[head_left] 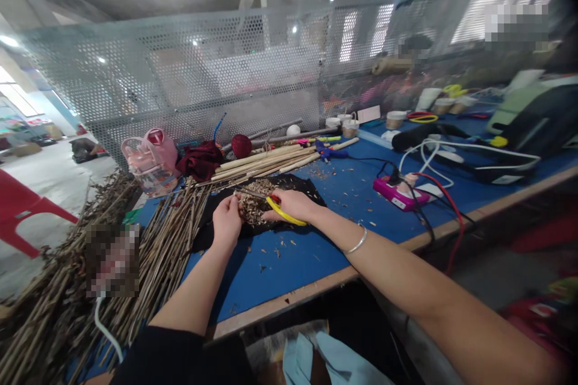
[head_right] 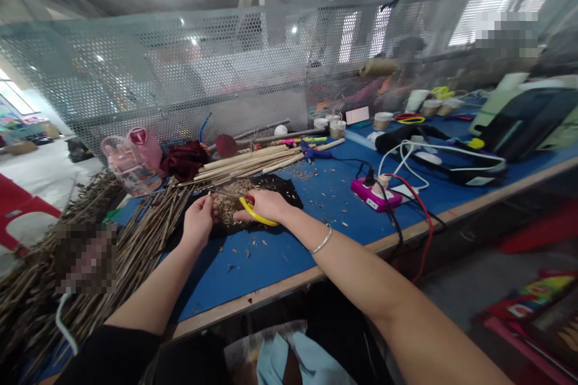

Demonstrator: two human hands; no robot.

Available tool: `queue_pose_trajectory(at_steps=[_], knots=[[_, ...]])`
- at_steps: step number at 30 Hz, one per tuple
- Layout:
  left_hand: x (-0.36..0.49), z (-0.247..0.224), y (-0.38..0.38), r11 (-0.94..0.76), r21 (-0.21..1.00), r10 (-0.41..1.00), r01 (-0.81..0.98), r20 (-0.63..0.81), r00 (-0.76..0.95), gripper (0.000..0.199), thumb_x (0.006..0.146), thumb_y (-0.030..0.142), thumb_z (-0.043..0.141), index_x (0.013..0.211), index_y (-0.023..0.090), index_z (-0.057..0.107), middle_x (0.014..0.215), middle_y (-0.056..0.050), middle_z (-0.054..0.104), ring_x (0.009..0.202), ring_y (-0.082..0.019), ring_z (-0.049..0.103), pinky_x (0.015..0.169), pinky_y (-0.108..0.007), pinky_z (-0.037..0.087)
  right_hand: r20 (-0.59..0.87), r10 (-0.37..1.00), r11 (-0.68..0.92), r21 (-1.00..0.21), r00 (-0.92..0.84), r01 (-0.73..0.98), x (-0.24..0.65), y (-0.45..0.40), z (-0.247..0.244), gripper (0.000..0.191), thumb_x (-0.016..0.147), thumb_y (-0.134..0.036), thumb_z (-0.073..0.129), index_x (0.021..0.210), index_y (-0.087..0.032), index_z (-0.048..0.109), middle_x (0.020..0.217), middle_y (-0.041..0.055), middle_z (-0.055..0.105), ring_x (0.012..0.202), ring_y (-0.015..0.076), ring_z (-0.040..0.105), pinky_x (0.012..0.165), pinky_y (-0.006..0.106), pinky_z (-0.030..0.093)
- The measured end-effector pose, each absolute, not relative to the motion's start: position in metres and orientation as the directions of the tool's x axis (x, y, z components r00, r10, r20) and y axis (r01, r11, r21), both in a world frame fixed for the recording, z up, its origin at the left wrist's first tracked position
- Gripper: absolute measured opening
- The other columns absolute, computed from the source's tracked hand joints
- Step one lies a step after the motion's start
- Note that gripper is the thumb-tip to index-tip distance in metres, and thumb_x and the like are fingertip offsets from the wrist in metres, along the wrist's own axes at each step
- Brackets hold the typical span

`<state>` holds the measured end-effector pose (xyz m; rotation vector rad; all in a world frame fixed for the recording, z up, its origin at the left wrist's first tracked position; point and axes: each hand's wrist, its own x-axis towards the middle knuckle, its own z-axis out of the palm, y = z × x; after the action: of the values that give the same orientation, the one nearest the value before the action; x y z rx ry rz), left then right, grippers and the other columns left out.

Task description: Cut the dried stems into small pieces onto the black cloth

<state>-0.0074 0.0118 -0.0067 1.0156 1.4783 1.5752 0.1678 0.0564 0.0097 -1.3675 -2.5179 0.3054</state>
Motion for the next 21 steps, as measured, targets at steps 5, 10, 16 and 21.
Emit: queue_pose_trajectory(at_steps=[5, 10, 16, 21], knots=[[-0.004, -0.005, 0.011, -0.076, 0.988, 0.927, -0.131, 0.022, -0.373, 0.022, 0.078, 0.031, 0.051, 0.09, 0.014, 0.057, 0.062, 0.002, 0.053, 0.046, -0.006, 0.044, 0.04, -0.016, 0.035, 0.17, 0.862, 0.505, -0.356, -0.477, 0.786, 0.167, 0.054, 0.008, 0.061, 0.064, -0.074, 0.049, 0.092, -0.019, 0.052, 0.085, 0.0065, 0.063, 0.076, 0.0211, 0.06, 0.056, 0.024, 0.034], [0.0, -0.007, 0.013, -0.099, 0.957, 0.958, -0.273, 0.017, -0.288, 0.014, 0.073, 0.023, 0.057, 0.083, 0.013, 0.059, 0.069, -0.001, 0.06, 0.056, -0.005, 0.054, 0.056, -0.017, 0.046, 0.257, 0.842, 0.538, -0.32, -0.475, 0.78, 0.163, 0.049, 0.007, 0.065, 0.06, -0.07, 0.057, 0.097, -0.017, 0.05, 0.094, 0.0092, 0.062, 0.087, 0.0246, 0.06, 0.065, 0.027, 0.038], [0.005, -0.007, 0.012, -0.059, 0.957, 0.969, -0.285, -0.015, -0.249, 0.012, 0.071, 0.021, 0.057, 0.078, 0.011, 0.059, 0.071, -0.002, 0.061, 0.06, -0.005, 0.057, 0.06, -0.016, 0.047, 0.245, 0.839, 0.541, -0.281, -0.486, 0.792, 0.157, 0.041, 0.009, 0.068, 0.059, -0.069, 0.059, 0.099, -0.015, 0.049, 0.099, 0.0122, 0.06, 0.093, 0.0263, 0.058, 0.073, 0.031, 0.04], [0.008, -0.011, 0.011, -0.103, 0.967, 0.961, -0.232, 0.036, -0.275, 0.019, 0.07, 0.028, 0.058, 0.079, 0.012, 0.059, 0.07, -0.003, 0.063, 0.058, -0.007, 0.057, 0.062, -0.021, 0.048, 0.253, 0.843, 0.532, -0.262, -0.474, 0.805, 0.154, 0.038, 0.01, 0.071, 0.059, -0.071, 0.057, 0.102, -0.015, 0.049, 0.101, 0.013, 0.059, 0.097, 0.0271, 0.057, 0.075, 0.032, 0.039]])
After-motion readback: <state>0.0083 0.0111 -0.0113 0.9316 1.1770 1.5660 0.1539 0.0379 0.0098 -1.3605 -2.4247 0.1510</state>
